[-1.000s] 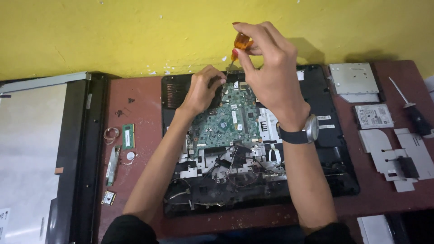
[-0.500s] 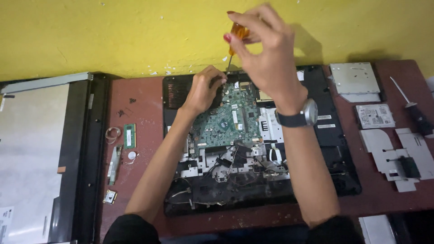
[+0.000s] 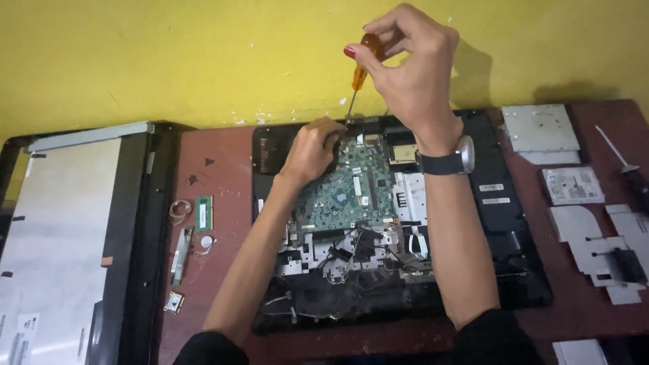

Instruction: Using a screwdriver to remove screws and detach a motherboard from a laptop chassis.

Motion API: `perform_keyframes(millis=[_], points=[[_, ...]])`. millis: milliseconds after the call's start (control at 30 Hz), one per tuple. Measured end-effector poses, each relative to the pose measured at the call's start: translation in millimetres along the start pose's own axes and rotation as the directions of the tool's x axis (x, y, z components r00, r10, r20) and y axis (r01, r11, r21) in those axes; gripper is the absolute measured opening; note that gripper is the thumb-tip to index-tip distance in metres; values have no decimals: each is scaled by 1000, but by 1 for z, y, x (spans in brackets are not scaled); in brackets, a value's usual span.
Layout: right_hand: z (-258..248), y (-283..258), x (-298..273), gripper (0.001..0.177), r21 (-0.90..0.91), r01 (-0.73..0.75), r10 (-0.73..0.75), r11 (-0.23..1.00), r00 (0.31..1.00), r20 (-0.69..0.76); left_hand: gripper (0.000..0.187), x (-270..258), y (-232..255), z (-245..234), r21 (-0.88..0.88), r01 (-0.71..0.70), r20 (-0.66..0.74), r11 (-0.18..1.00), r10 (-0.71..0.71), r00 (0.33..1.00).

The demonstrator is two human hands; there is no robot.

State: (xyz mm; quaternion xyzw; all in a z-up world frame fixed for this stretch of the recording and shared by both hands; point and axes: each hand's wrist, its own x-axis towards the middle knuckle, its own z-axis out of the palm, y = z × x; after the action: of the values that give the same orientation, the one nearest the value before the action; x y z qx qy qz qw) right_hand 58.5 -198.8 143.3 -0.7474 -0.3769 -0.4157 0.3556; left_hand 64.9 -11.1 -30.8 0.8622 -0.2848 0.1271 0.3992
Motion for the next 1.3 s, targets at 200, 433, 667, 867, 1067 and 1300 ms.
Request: perform_keyframes(millis=[200,433,667,867,1067,1300], points=[[-10,-6,0,24,49,40,-43,998,998,46,32,-1,4,-2,-10,13,12,1000,-13,1000],[4,4,-8,36,31,52,-55,998,993,108,28,-1,11,-5,-16,-7,7,1000,7,1000],[1,-2,-11,28,37,-31,27,999,994,103,30,1,7,-6,1,-44,-19,999,44,999],[-4,-9,-5,19,118,21,-39,993,988,151,27,2,13,-10,-37,-31,-13,999,30,999],[-4,-13,-3,17,168,22,-42,986,992,118,29,-1,9,-5,-11,-38,-23,999,38,999],[-4,3,-5,15,57,55,-64,997,986,157,38,-1,5,-4,15,8,23,1000,-9,1000]])
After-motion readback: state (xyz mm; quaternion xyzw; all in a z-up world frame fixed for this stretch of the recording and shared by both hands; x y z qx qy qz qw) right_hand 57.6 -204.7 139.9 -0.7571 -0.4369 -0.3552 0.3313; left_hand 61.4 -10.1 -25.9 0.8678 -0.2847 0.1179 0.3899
